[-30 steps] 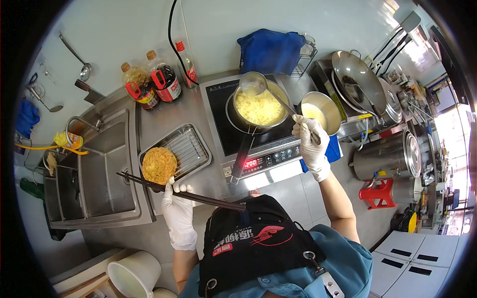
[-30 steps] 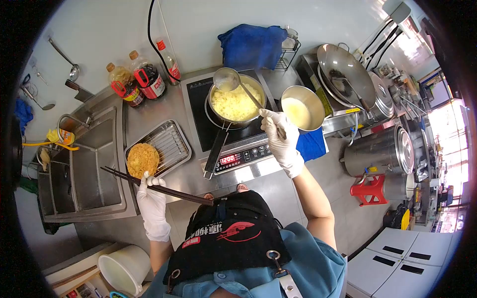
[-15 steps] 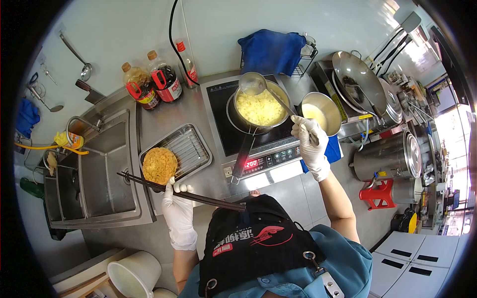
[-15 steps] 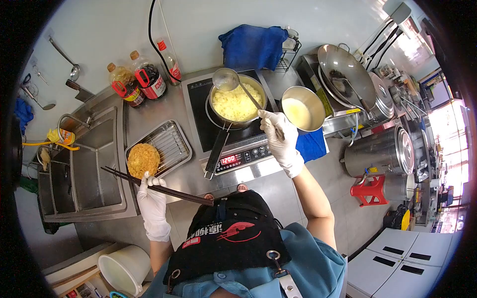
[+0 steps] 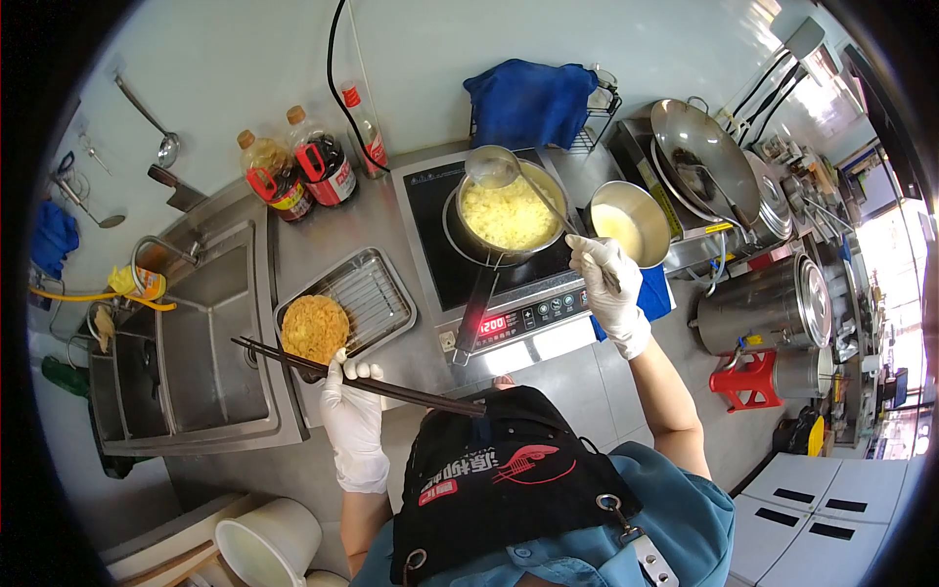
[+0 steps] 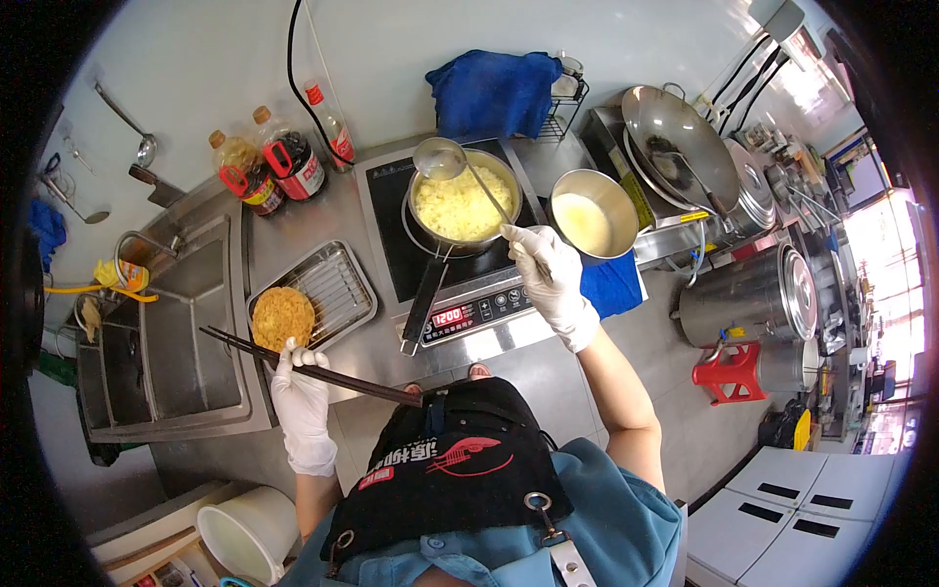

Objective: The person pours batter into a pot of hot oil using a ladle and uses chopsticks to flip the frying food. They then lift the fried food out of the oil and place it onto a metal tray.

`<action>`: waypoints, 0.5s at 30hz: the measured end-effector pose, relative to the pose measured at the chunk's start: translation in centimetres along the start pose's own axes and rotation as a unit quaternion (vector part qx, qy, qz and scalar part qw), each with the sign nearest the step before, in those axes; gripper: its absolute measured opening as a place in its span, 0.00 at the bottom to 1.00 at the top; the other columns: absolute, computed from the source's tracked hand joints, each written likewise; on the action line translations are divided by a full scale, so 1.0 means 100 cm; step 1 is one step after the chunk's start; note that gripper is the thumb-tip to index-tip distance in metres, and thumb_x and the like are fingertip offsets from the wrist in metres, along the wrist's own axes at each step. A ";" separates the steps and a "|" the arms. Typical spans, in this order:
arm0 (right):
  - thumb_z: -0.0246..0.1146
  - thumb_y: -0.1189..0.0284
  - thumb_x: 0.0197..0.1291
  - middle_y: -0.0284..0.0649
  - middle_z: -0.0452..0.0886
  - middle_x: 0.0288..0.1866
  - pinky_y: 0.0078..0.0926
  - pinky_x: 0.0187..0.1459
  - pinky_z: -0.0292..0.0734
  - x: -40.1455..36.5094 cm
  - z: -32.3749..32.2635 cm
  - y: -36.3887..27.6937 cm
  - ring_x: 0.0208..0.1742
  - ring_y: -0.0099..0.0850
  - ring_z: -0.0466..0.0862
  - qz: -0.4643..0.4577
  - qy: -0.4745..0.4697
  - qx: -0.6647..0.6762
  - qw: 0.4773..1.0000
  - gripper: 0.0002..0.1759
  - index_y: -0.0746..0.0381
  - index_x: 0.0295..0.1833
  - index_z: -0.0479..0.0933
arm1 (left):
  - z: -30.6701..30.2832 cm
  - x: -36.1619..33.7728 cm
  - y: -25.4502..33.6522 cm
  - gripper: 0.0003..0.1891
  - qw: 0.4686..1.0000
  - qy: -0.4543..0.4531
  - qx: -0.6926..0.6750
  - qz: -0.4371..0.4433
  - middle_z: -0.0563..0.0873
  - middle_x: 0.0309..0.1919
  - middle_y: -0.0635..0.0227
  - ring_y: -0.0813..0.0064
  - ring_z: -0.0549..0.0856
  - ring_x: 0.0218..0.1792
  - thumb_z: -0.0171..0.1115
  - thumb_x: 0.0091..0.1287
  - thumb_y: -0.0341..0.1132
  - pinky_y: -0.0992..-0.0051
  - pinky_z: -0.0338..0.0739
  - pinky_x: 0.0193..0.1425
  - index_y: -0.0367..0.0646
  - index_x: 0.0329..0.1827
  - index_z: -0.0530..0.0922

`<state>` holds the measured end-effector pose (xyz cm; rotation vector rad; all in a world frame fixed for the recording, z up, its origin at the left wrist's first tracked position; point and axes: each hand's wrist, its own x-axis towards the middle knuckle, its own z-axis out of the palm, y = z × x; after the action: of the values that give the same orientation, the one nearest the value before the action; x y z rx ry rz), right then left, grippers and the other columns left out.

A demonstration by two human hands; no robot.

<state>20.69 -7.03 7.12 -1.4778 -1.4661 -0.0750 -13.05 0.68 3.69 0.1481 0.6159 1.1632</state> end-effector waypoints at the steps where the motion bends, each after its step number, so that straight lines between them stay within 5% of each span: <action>1: 0.56 0.82 0.61 0.41 0.79 0.34 0.18 0.32 0.77 0.001 -0.001 -0.001 0.29 0.25 0.79 -0.008 -0.006 -0.004 1.000 0.09 0.67 0.47 0.77 | 0.000 0.000 0.000 0.09 1.000 0.000 0.000 0.000 0.70 0.25 0.71 0.76 0.72 0.30 0.45 0.73 0.34 0.70 0.72 0.46 0.39 0.44 0.72; 15: 0.61 0.84 0.53 0.39 0.78 0.30 0.23 0.31 0.74 -0.003 0.003 -0.005 0.30 0.31 0.80 -0.017 -0.005 -0.023 1.000 0.15 0.61 0.47 0.79 | 0.004 -0.001 -0.003 0.08 1.000 0.008 0.010 0.000 0.70 0.24 0.72 0.76 0.71 0.29 0.46 0.72 0.34 0.72 0.70 0.44 0.40 0.44 0.72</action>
<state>20.07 -7.18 7.10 -1.4929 -1.5056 -0.1237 -12.65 0.53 3.93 0.1569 0.6413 1.1601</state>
